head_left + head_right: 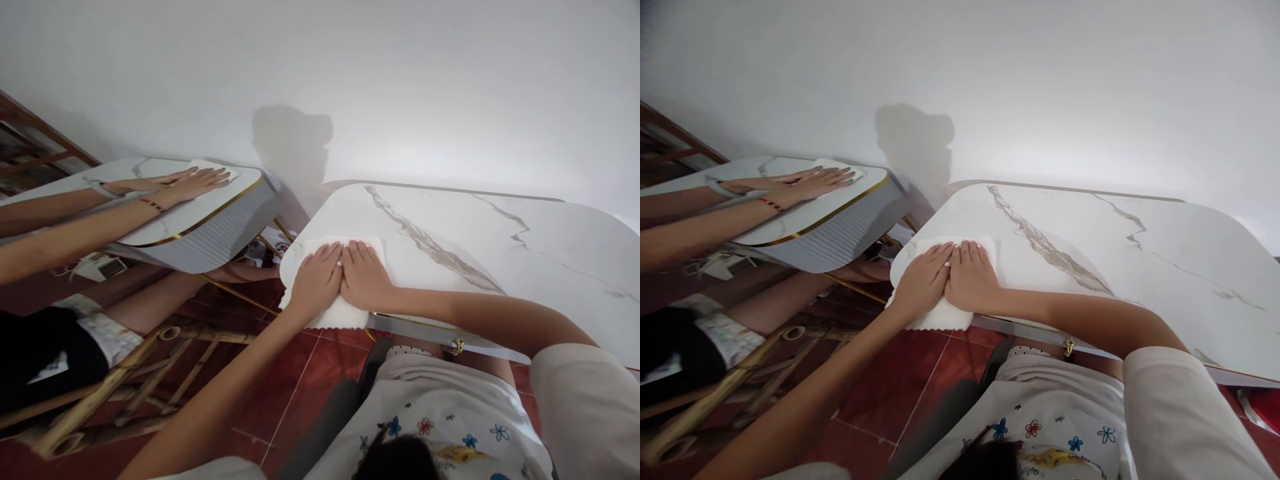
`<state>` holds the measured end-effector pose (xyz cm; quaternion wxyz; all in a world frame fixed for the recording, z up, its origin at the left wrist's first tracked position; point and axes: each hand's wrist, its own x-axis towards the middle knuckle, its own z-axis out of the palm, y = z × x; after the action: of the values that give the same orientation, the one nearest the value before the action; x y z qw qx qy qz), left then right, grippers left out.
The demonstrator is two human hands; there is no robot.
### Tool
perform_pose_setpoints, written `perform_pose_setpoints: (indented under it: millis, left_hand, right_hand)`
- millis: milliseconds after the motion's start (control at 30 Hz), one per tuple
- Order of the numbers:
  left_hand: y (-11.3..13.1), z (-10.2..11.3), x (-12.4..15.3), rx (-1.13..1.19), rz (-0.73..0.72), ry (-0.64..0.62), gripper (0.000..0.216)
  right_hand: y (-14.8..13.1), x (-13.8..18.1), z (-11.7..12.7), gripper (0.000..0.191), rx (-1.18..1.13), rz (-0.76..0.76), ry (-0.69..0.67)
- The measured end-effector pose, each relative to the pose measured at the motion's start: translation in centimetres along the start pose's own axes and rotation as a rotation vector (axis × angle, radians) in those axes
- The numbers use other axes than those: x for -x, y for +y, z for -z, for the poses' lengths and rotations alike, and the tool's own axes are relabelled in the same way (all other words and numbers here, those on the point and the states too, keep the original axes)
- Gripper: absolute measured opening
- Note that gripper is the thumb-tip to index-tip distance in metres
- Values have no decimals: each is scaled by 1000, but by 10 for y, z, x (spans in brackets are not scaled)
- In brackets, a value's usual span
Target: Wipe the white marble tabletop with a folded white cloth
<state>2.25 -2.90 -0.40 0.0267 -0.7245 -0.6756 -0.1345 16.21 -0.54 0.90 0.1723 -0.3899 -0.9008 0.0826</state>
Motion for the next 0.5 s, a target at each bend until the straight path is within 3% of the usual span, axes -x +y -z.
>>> perform_pose_setpoints:
  millis: [133, 500]
  left_hand:
    - [8, 0, -20, 29, -31, -5, 53]
    - [-39, -19, -128, 180, -147, 96, 48]
  right_hand:
    - [14, -7, 3, 58, 35, -18, -3]
    - [57, -97, -7, 51, 105, -75, 66]
